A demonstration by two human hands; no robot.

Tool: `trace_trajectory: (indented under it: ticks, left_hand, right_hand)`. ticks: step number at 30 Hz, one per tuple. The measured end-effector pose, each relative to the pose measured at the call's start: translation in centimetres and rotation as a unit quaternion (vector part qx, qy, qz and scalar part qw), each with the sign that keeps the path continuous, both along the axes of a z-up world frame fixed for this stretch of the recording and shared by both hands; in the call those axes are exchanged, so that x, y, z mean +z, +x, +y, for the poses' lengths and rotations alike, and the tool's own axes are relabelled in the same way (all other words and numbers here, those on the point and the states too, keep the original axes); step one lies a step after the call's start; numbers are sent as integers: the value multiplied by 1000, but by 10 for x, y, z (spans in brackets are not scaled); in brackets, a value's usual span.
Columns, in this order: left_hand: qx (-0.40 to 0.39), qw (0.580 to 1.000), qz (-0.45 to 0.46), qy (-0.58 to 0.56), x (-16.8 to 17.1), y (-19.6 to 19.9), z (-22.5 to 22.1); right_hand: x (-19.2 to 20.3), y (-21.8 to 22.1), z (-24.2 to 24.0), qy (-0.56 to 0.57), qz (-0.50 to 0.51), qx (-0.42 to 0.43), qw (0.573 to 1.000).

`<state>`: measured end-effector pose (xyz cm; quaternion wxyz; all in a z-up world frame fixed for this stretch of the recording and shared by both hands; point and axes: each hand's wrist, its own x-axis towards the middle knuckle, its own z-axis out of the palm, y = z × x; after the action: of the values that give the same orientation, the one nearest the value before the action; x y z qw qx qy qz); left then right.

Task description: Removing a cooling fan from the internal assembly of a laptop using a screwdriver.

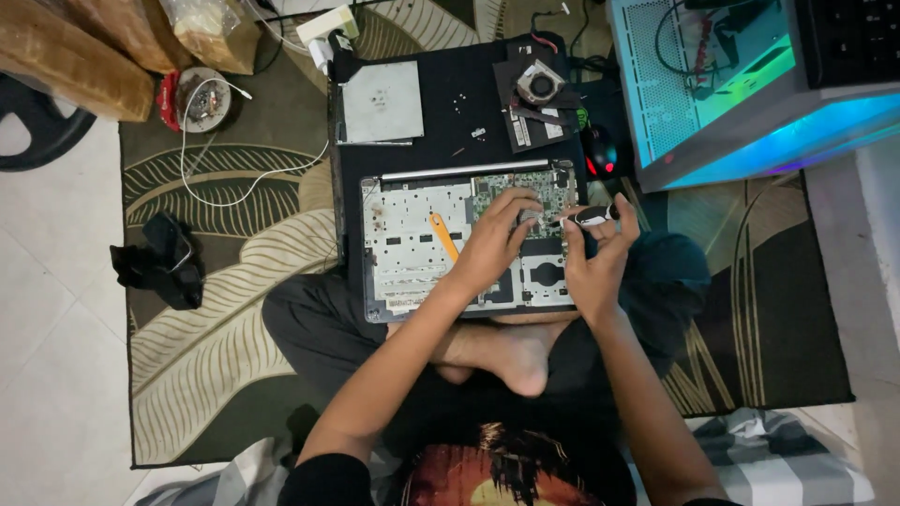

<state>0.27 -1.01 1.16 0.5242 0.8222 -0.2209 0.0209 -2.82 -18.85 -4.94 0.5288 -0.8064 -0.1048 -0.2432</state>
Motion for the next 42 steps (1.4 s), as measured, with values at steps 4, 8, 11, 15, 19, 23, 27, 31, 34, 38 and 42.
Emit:
trace_trajectory:
  ticks: [4, 8, 11, 15, 19, 23, 27, 31, 34, 38, 42]
  left_hand:
    - [-8, 1000, 3, -4, 3, 1, 1]
    - [-13, 1000, -3, -6, 3, 0, 2]
    - [-10, 1000, 3, -7, 5, 0, 3]
    - [-24, 1000, 10, -15, 7, 2, 4]
    - [-22, 1000, 9, -7, 2, 2, 3]
    - [-17, 1000, 16, -3, 3, 1, 3]
    - [-20, 1000, 9, 1, 3, 0, 4]
    - [-14, 1000, 1, 0, -1, 1, 3]
    - [-13, 1000, -3, 1, -3, 0, 3]
    - [-10, 1000, -1, 0, -1, 1, 3]
    - [-16, 1000, 4, -15, 3, 1, 2]
  right_hand:
    - [-8, 3, -4, 8, -6, 17, 1000]
    - [6, 4, 0, -10, -12, 9, 1000]
    - [19, 7, 1, -122, -40, -22, 991]
    - [25, 9, 2, -156, -53, -4, 986]
    - [23, 17, 4, -165, -73, 12, 983]
    - [2, 15, -7, -178, -54, -51, 981]
    - [17, 16, -6, -133, -45, 0, 990]
    - [7, 18, -12, -109, -48, 29, 992]
    - [-2, 23, -11, -171, -89, 0, 981]
    - [7, 20, -9, -130, -63, 6, 990]
    - [16, 13, -5, -99, -7, 22, 995]
